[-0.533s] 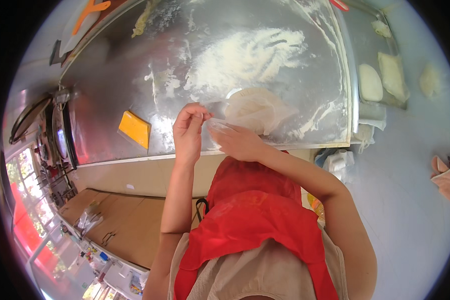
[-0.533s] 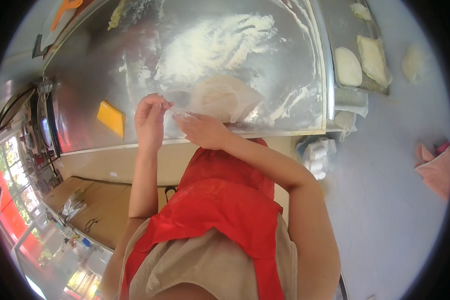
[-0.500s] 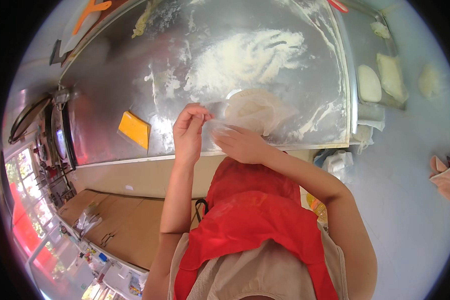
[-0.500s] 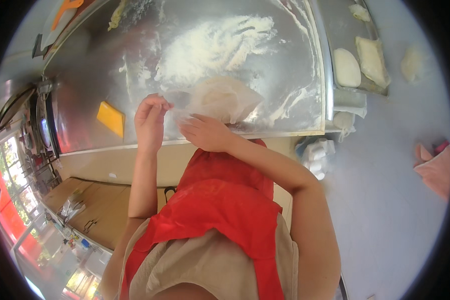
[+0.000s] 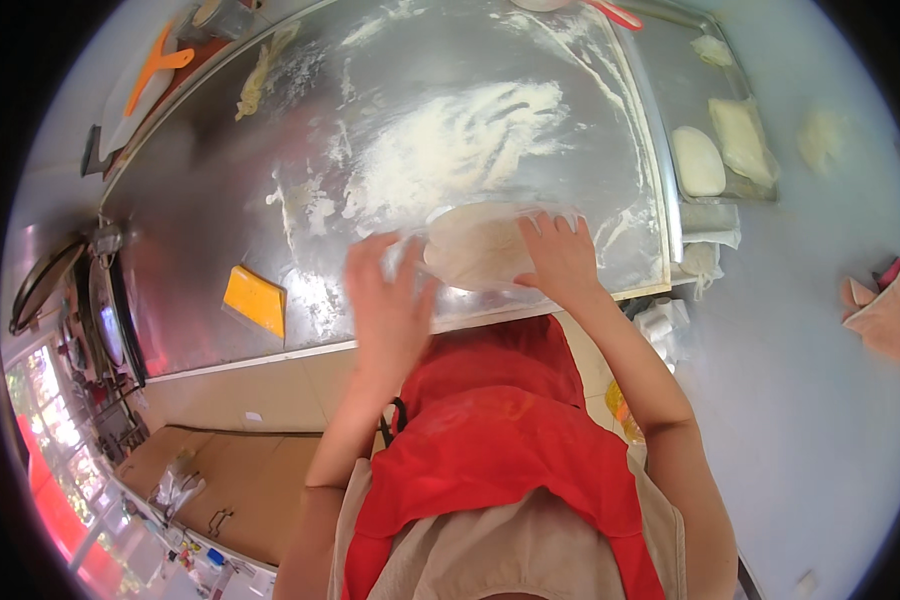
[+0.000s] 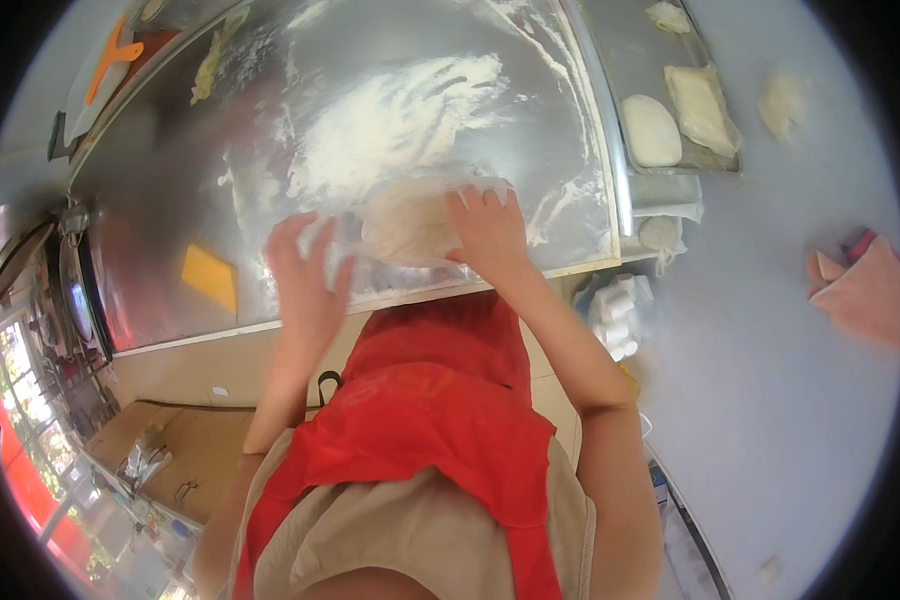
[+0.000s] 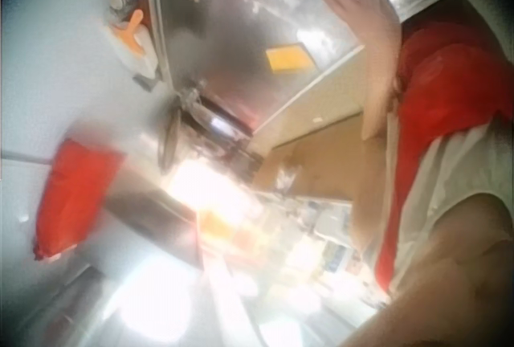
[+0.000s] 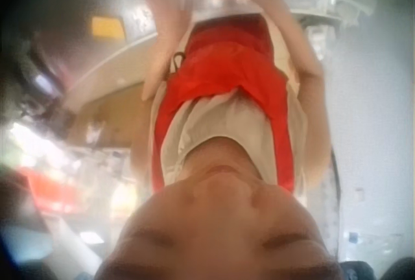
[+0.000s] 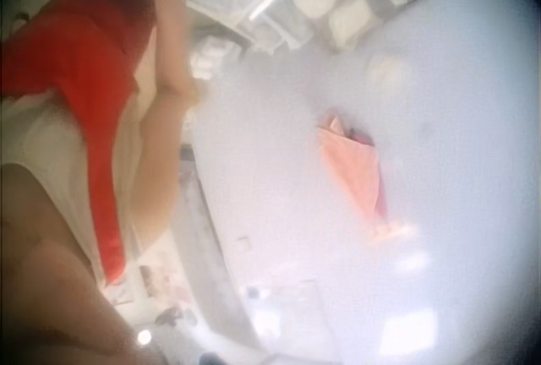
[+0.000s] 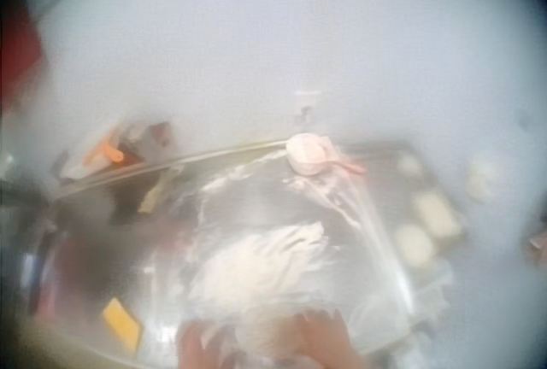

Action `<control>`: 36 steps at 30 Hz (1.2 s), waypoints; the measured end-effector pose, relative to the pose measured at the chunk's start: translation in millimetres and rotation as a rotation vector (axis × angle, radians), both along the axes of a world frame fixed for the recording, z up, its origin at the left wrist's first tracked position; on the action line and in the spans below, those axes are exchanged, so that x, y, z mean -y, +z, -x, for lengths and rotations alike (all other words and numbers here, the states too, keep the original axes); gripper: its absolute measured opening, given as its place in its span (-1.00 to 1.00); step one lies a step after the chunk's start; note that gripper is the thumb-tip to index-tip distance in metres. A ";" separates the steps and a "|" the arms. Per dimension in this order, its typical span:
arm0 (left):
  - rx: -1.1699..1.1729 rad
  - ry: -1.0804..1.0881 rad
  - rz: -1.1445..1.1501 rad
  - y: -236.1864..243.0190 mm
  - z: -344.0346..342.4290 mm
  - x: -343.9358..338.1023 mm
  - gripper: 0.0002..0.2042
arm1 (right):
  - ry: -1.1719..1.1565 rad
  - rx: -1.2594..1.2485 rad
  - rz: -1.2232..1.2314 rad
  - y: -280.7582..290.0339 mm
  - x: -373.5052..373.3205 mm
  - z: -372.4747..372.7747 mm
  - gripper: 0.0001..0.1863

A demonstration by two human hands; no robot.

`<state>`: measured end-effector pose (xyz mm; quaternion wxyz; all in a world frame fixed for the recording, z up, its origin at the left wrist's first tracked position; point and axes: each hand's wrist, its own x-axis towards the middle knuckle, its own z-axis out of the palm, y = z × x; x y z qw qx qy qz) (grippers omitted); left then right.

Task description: The person stirs food in a pan, walks to a storage area to scoop flour into a container, then returns to a prep table to roll out a piece of dough using a rolling pin, applies a topping with a scraper, and cuts the dough into sections.

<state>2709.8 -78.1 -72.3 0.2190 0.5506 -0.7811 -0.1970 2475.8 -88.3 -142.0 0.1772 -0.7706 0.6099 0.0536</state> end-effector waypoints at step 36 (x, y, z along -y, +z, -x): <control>-0.722 0.250 -1.156 -113.3 -45.4 134.2 -0.67 | -0.762 1.196 -0.717 -48.1 95.6 5.5 -0.31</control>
